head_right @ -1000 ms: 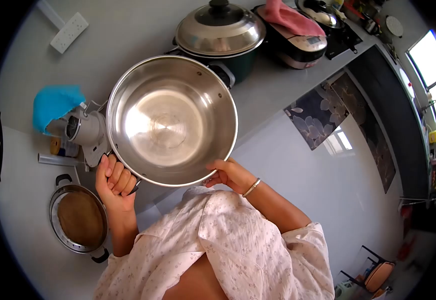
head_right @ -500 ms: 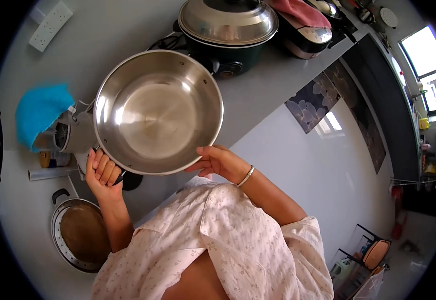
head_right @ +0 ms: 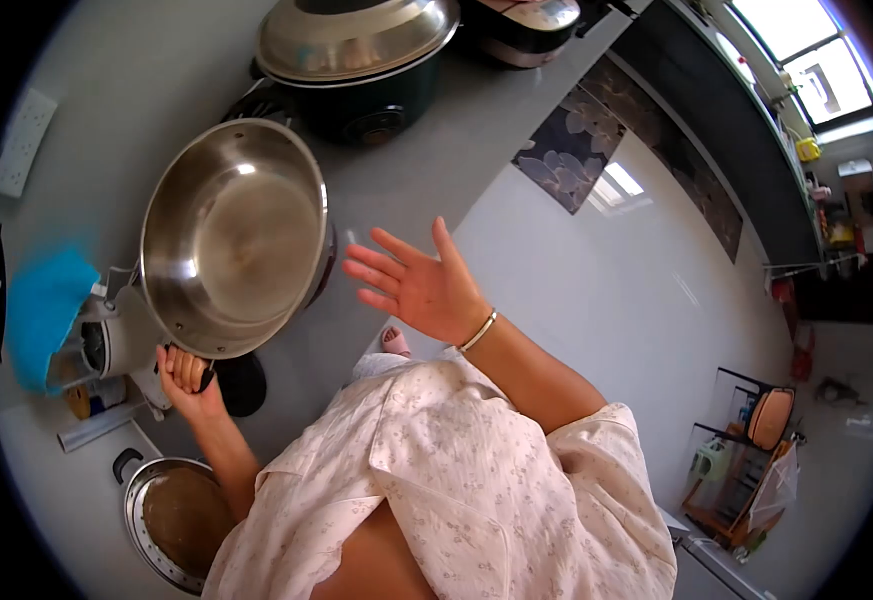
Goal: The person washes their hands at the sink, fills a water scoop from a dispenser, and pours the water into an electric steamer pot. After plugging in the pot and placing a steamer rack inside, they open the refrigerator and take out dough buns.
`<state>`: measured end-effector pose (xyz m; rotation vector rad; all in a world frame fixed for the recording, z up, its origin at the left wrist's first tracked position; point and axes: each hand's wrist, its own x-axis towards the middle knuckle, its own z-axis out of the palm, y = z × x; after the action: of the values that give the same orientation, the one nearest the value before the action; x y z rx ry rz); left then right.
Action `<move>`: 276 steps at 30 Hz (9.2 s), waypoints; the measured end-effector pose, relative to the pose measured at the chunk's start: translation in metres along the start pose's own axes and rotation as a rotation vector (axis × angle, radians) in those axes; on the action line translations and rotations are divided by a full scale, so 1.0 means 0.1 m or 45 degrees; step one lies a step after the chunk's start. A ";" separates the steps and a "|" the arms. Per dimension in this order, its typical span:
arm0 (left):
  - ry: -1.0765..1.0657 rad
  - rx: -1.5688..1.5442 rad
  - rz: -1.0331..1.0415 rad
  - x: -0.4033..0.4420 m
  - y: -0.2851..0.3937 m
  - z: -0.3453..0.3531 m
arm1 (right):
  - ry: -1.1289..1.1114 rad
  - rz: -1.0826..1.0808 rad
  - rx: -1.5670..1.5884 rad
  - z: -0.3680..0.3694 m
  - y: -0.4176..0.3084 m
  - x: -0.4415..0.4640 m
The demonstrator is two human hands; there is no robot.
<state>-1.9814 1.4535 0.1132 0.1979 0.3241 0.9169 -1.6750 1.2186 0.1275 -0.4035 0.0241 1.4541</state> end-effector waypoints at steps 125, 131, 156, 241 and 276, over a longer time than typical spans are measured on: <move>-0.169 0.723 -1.596 3.33 -23.47 8.19 | 1.502 -1.349 -0.759 -7.70 -18.57 -8.74; 0.036 0.555 -1.598 3.68 -24.58 8.19 | 1.927 -1.291 -1.106 -8.26 -20.12 -8.88; 0.347 0.576 -1.776 3.86 -26.07 8.24 | 2.757 -1.017 -1.604 -9.33 -21.81 -9.00; -0.361 0.458 -1.961 3.88 -25.76 8.07 | 1.154 -1.258 -0.201 -8.80 -20.95 -7.25; -2.698 2.486 -0.322 4.42 -25.09 7.74 | 1.667 0.251 -2.389 -8.57 -19.57 -8.38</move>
<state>0.4113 0.2921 -0.0096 2.5396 -0.8879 -0.5457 0.3009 0.0541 0.0379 -2.8306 -0.2781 0.7089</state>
